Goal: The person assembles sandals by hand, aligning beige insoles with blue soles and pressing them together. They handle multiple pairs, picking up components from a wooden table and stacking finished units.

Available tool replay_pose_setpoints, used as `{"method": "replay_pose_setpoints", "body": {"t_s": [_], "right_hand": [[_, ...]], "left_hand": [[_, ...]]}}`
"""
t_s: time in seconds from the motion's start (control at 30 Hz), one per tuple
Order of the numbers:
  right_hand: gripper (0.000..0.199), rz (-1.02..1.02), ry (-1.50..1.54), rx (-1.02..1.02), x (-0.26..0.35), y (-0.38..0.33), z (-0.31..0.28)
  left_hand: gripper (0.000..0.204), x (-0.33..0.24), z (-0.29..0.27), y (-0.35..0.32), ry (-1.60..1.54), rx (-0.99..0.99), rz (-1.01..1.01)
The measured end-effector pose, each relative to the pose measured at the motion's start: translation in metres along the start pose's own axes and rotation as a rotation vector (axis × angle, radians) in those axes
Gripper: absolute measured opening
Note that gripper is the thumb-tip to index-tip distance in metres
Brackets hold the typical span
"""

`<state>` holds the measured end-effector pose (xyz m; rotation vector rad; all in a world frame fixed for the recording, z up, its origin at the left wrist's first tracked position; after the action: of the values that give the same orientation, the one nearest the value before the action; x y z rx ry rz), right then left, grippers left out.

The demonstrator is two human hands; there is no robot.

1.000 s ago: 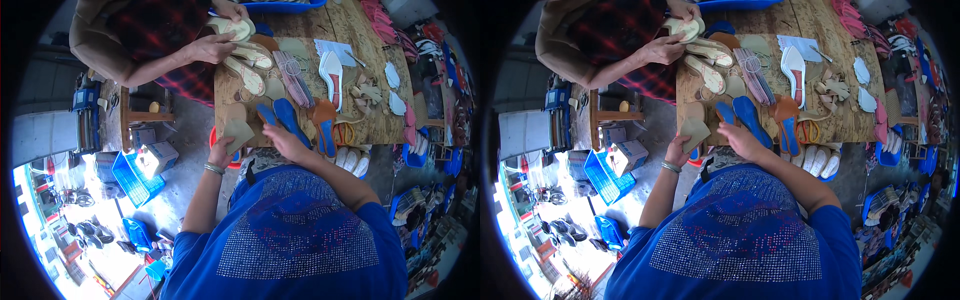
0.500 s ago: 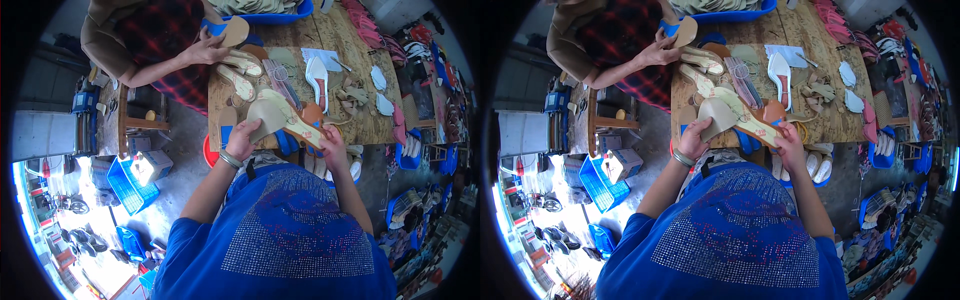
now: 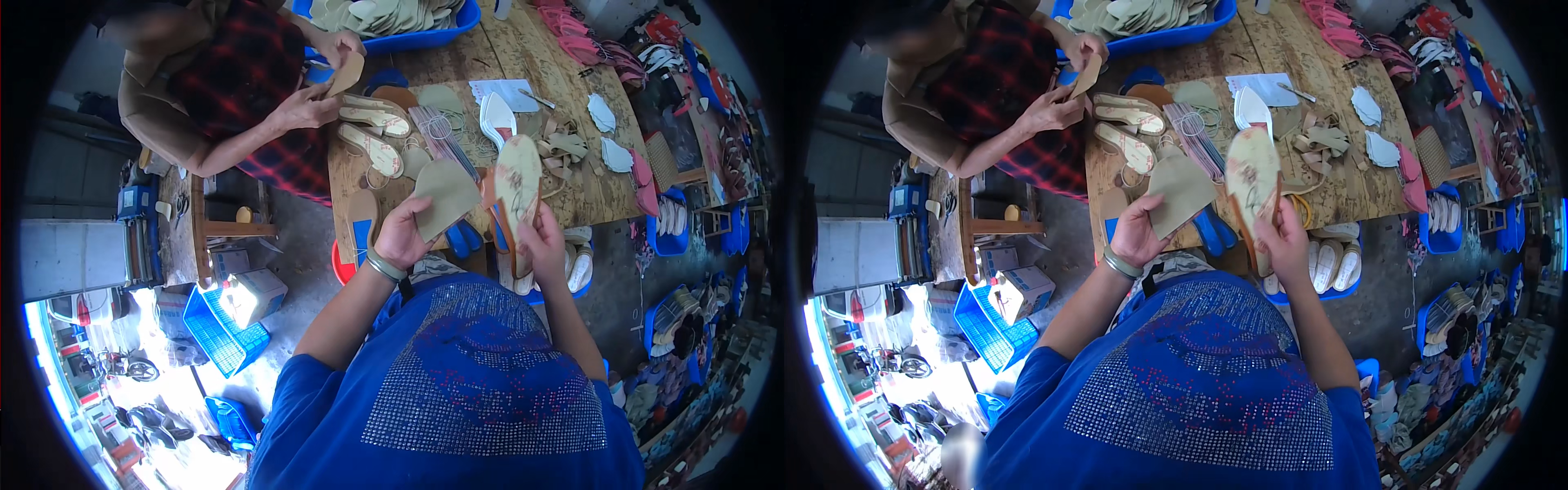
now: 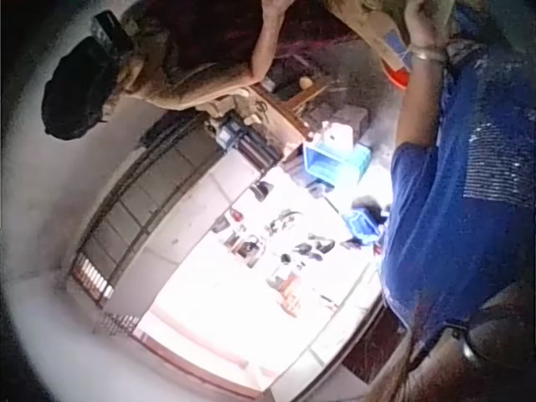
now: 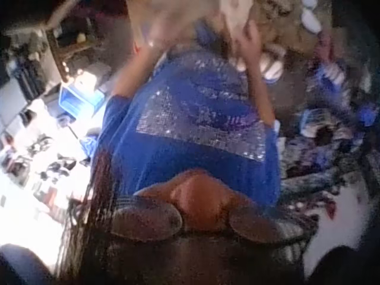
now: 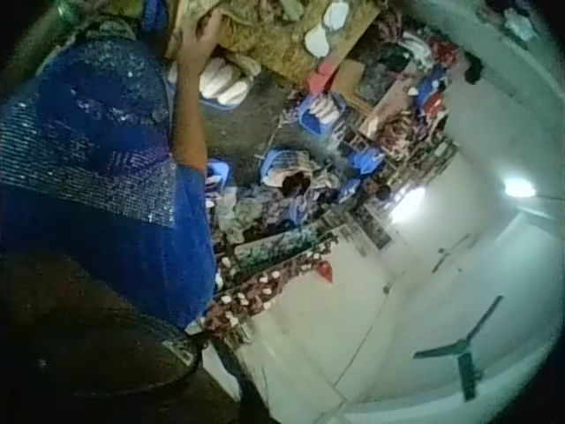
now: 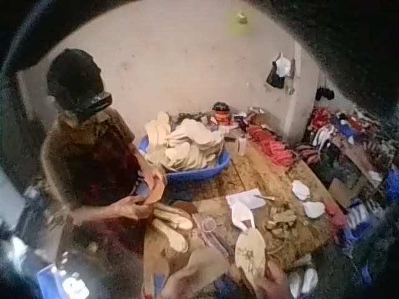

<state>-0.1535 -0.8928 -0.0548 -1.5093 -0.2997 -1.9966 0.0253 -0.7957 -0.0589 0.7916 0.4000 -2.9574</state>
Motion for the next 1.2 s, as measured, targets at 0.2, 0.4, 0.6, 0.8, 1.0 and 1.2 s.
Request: {"method": "replay_pose_setpoints", "body": {"t_s": [0.2,0.4,0.6,0.8,1.0,1.2], "right_hand": [[0.050,0.033,-0.257,0.169,0.006,-0.014,0.053],[0.048,-0.011,-0.271,0.194,0.008,-0.012,0.064],[0.046,-0.018,-0.262,0.202,0.005,-0.010,0.064],[0.045,0.002,-0.262,0.198,0.005,-0.009,0.063],[0.041,0.059,-0.258,0.181,0.003,-0.008,0.059],[0.041,0.061,-0.254,0.173,0.001,-0.006,0.056]], "left_hand": [[0.056,0.006,0.020,0.013,-0.033,0.037,-0.029],[0.054,0.001,0.023,0.016,-0.047,0.026,0.013],[0.053,-0.001,0.023,0.014,-0.042,0.018,0.025],[0.055,-0.001,0.025,0.015,-0.028,0.012,0.029],[0.057,0.001,0.025,0.019,-0.023,0.030,0.016],[0.057,0.003,0.025,0.021,0.002,0.021,0.009]]}}
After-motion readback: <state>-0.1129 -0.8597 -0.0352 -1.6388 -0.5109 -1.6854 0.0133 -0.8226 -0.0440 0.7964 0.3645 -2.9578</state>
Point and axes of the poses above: each hand's wrist, its own y-axis towards the middle knuckle, its own z-axis out of the palm, x = y × z, the point moved 9 cm from there along y, towards the middle knuckle, and after that the axes turned 9 degrees about y, right-handed, at the moved point
